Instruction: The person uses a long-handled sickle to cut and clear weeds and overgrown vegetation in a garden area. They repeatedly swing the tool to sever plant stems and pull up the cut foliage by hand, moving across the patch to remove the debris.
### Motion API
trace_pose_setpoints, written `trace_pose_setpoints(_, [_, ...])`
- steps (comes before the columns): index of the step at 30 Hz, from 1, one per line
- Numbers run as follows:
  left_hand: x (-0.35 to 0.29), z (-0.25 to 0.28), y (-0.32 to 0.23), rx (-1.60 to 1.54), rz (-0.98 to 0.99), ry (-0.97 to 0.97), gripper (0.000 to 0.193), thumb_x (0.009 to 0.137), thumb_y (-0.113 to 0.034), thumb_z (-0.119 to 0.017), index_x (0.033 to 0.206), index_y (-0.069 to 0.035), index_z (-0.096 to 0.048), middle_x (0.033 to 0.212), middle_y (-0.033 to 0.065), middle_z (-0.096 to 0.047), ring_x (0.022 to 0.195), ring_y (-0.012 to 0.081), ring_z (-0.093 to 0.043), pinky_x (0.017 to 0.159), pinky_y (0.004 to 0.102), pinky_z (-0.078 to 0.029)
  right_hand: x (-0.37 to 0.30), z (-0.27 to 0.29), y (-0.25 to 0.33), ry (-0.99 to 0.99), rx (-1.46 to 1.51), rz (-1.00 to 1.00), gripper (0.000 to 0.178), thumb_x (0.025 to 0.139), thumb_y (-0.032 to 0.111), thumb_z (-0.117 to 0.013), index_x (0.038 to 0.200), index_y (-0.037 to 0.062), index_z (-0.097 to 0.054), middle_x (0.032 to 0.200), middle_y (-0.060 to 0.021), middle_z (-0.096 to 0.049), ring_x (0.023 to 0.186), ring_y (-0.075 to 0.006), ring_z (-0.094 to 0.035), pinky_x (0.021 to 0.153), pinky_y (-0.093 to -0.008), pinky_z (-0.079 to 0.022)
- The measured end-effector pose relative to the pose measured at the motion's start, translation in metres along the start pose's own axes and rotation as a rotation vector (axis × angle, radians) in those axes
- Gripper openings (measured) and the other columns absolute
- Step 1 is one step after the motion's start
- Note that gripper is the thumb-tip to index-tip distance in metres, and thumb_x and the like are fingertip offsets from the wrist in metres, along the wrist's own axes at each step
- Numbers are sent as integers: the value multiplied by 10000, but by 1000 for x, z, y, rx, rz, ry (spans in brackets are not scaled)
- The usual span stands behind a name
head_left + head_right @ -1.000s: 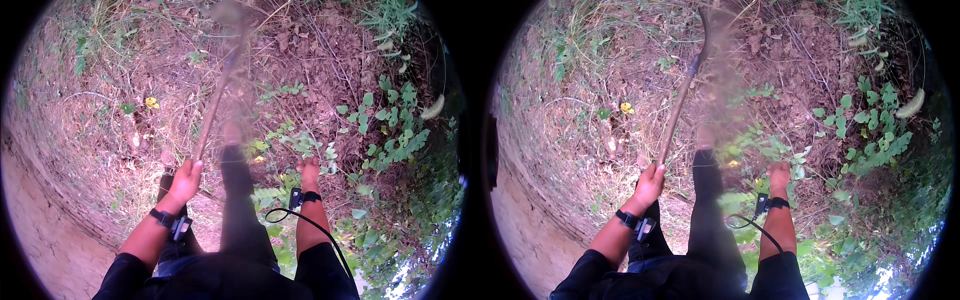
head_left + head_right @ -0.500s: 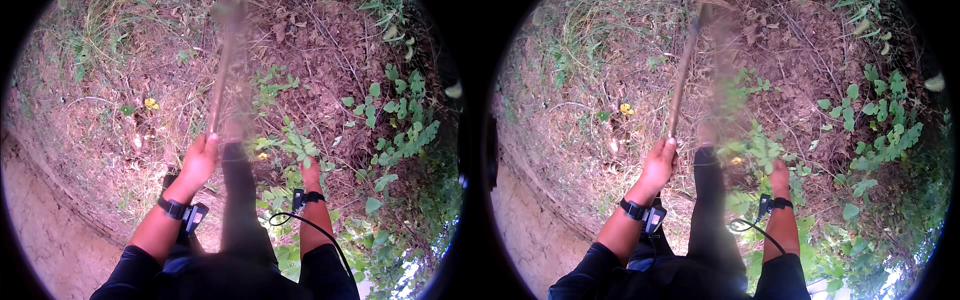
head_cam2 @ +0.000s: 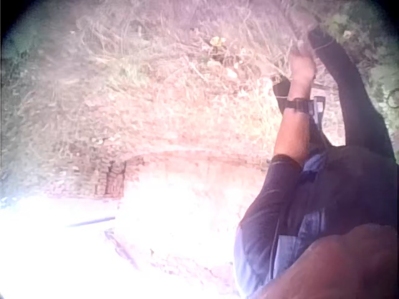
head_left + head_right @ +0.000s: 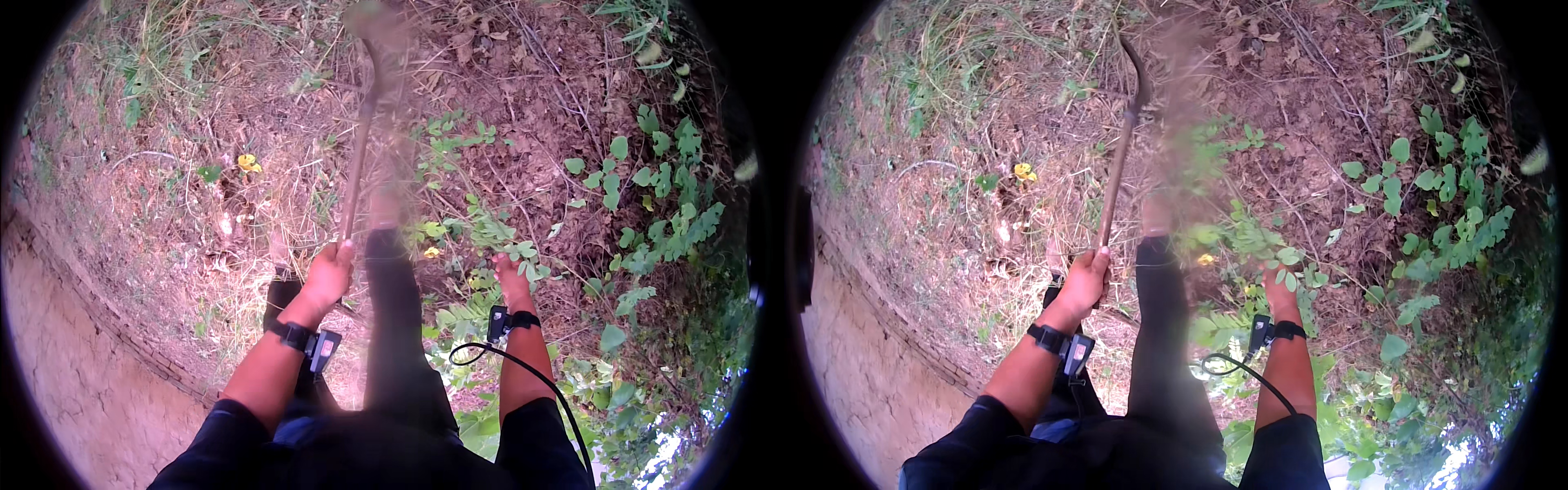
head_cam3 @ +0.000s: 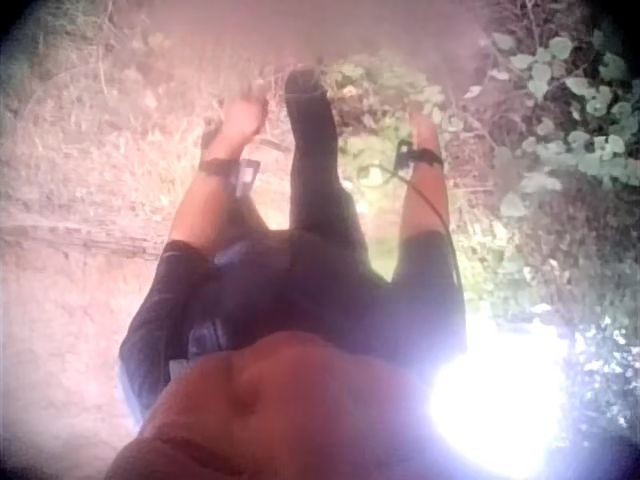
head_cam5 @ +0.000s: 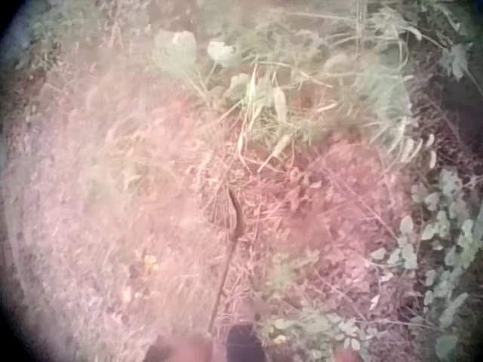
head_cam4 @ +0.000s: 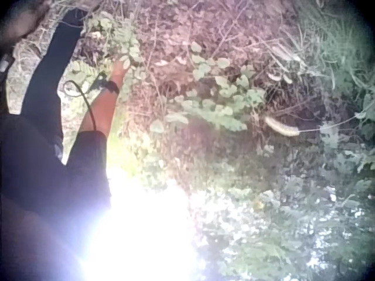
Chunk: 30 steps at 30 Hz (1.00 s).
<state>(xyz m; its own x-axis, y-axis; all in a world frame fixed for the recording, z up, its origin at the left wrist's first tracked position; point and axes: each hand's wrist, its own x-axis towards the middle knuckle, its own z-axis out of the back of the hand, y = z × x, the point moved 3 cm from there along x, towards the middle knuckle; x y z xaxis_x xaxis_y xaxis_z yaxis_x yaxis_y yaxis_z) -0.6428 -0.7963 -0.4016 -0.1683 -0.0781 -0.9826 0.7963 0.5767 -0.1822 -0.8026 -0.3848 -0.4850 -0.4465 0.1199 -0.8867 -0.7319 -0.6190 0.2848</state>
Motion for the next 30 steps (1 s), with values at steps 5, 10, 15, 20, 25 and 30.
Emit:
trace_pose_setpoints(5, [-40,2,-62,-45,-504,-157,262,1062,-332,-385,935,-110,-439,646,-16,-432,474,67,-403,408,217,-350,-5,-7,14,-14,108,54,238,989,261,-555,938,36,-614,785,-12,-572,640,-83,-452,562,-248,-407])
trace_pose_setpoints(10, [8,-19,-41,-79,-822,-272,272,1055,-340,-389,926,-101,-397,648,-13,-422,483,75,-418,418,219,-366,-5,-6,21,-27,32,-16,258,989,260,-556,965,16,-636,758,-8,-568,622,-87,-473,576,-246,-421])
trace_pose_setpoints(15, [56,-16,47,496,25,-33,402,1006,-357,-481,1014,42,-533,842,249,-629,827,364,-639,728,442,-490,-17,9,19,-133,-91,-77,266,988,280,-569,948,25,-635,707,9,-526,600,-90,-465,543,-241,-424])
trace_pose_setpoints(20, [-1,5,15,401,-321,-145,349,1012,-316,-489,985,26,-555,776,190,-613,756,317,-625,710,420,-488,-29,2,0,-29,-58,-137,271,986,292,-570,959,30,-633,705,14,-520,580,-90,-467,544,-255,-444])
trace_pose_setpoints(25, [-11,11,-44,71,-680,-302,235,1022,-233,-479,954,-8,-499,676,70,-514,610,148,-499,564,333,-438,-29,-4,-5,-20,-34,-81,284,998,292,-550,955,28,-644,709,17,-506,587,-101,-469,561,-271,-450])
trace_pose_setpoints(30, [34,-1,-1,542,-465,-262,384,1001,-347,-486,1038,32,-533,816,205,-627,758,331,-633,695,434,-497,-27,1,3,7,-63,-109,294,991,314,-560,992,32,-642,716,10,-517,618,-109,-488,575,-282,-458])
